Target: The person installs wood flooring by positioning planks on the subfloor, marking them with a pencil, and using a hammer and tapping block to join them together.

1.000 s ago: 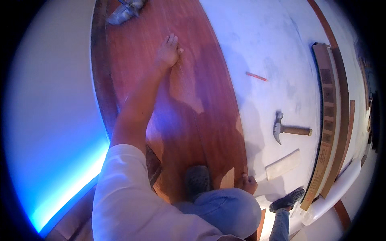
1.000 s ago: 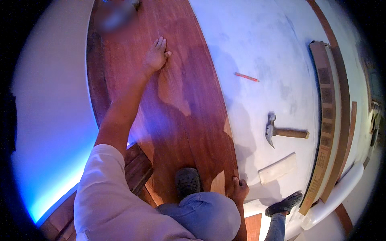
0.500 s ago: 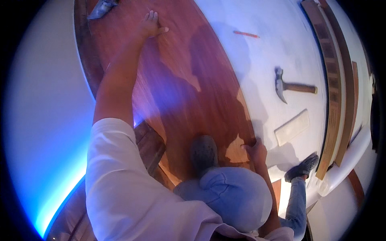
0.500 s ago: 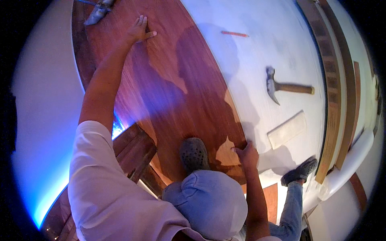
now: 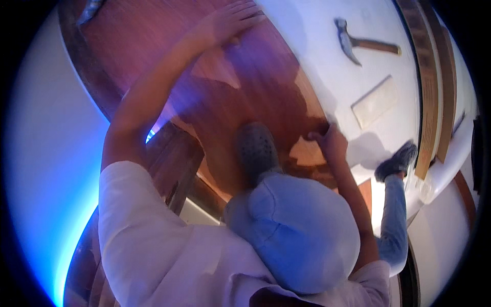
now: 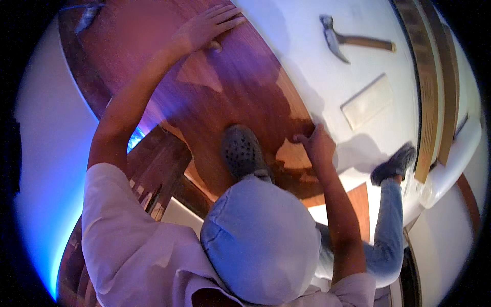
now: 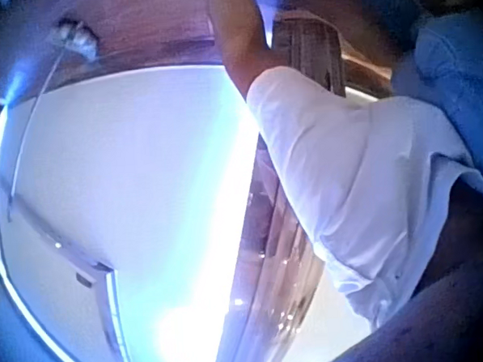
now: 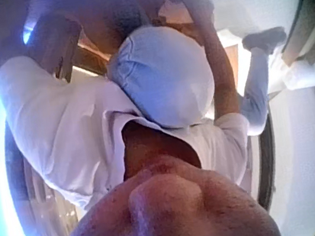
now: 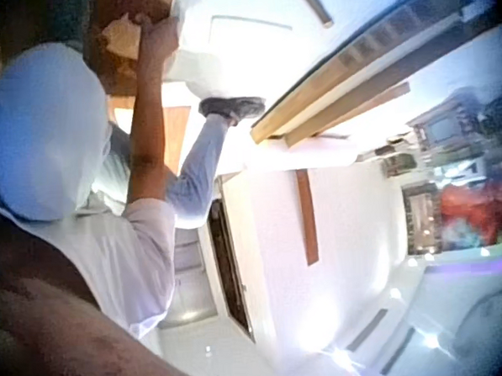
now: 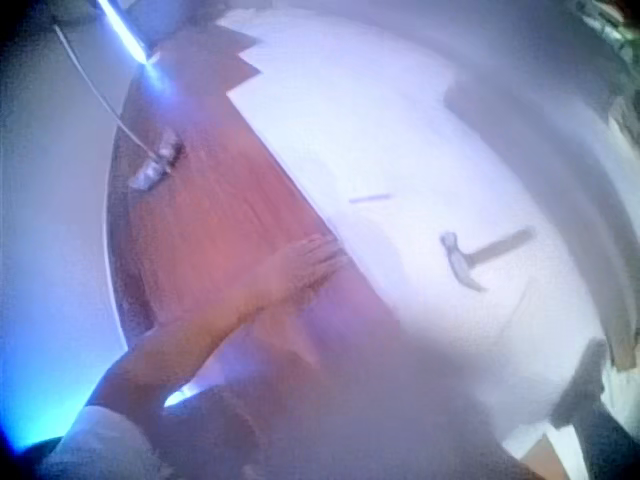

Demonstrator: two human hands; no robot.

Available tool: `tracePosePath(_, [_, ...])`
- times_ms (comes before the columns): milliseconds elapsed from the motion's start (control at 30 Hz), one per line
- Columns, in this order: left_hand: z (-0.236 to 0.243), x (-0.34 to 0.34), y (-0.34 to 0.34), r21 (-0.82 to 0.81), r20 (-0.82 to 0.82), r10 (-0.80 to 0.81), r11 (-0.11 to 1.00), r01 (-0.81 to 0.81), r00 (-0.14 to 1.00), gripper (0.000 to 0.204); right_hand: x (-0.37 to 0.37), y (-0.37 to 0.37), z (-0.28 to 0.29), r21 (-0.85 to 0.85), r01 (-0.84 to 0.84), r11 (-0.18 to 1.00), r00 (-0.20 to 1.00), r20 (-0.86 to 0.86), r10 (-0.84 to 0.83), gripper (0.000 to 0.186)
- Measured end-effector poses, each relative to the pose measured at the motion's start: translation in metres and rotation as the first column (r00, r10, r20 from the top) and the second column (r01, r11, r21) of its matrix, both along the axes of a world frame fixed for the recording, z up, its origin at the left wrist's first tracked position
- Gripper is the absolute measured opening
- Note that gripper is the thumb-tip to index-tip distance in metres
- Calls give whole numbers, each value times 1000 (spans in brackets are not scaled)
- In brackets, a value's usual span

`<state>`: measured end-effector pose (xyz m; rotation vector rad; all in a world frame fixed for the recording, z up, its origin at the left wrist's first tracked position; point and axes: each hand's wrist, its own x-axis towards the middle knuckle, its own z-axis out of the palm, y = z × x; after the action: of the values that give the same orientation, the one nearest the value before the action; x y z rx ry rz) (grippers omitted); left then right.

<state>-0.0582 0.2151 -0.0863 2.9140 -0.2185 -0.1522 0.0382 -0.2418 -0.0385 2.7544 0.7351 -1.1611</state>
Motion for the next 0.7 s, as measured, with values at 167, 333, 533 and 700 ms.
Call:
tracePosePath(167, [-7,47,-58,-69,95,-163,983,170,982,74,4,0,-4,63,-42,997,998,42,39,65])
tracePosePath(333, [23,66,-57,-14,39,-162,987,163,986,33,1,7,10,35,-16,999,1000,27,15,64])
tracePosePath(533, [24,67,-53,91,62,-206,976,200,977,35,-1,0,8,74,-49,996,998,53,45,69])
tracePosePath(700, [52,75,-60,93,-149,-207,971,222,967,38,5,-7,-7,149,-134,980,989,77,124,68])
